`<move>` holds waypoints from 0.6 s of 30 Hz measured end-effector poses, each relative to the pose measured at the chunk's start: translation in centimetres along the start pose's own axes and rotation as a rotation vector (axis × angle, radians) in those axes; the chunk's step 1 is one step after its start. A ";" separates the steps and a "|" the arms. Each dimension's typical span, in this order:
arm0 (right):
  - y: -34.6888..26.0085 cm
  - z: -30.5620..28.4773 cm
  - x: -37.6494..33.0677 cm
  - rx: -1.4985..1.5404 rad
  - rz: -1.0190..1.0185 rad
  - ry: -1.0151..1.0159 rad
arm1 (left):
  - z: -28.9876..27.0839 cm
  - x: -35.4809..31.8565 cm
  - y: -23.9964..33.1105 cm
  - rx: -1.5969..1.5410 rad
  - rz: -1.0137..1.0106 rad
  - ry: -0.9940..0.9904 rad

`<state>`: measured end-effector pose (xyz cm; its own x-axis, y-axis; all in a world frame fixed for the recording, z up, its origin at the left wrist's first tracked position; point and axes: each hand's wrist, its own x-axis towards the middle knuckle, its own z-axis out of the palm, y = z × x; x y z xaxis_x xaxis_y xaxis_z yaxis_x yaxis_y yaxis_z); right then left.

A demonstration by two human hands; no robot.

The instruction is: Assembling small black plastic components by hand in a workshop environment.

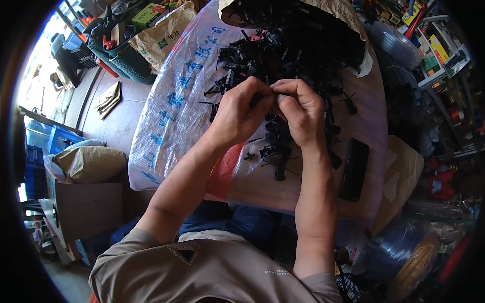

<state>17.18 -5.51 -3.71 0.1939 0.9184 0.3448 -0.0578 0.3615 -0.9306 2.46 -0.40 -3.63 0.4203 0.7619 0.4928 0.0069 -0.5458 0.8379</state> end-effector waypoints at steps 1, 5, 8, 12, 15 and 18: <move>0.1 -0.3 0.0 -0.002 0.000 0.001 | 0.0 0.1 0.0 0.075 0.098 -0.018; -0.1 -0.6 0.2 0.025 0.083 -0.034 | -0.3 0.2 -0.9 0.205 0.205 -0.046; -1.0 0.5 0.3 0.030 0.043 0.027 | -0.8 0.5 -1.1 -0.288 -0.208 -0.003; -1.4 -0.7 -0.2 -0.093 0.130 -0.194 | -2.3 1.3 -1.8 -0.938 -0.612 -0.035; -0.7 -0.5 -0.2 -0.268 0.067 -0.190 | -2.1 1.1 -1.8 -1.044 -0.651 -0.061; -0.9 -0.3 0.0 -0.238 0.083 -0.110 | -2.0 0.9 -1.6 -1.013 -0.618 -0.135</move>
<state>17.57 -5.88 -2.89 0.0898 0.9601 0.2650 0.1653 0.2480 -0.9546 1.03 1.82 -4.08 0.6898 0.7230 -0.0372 -0.4519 0.4701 0.7582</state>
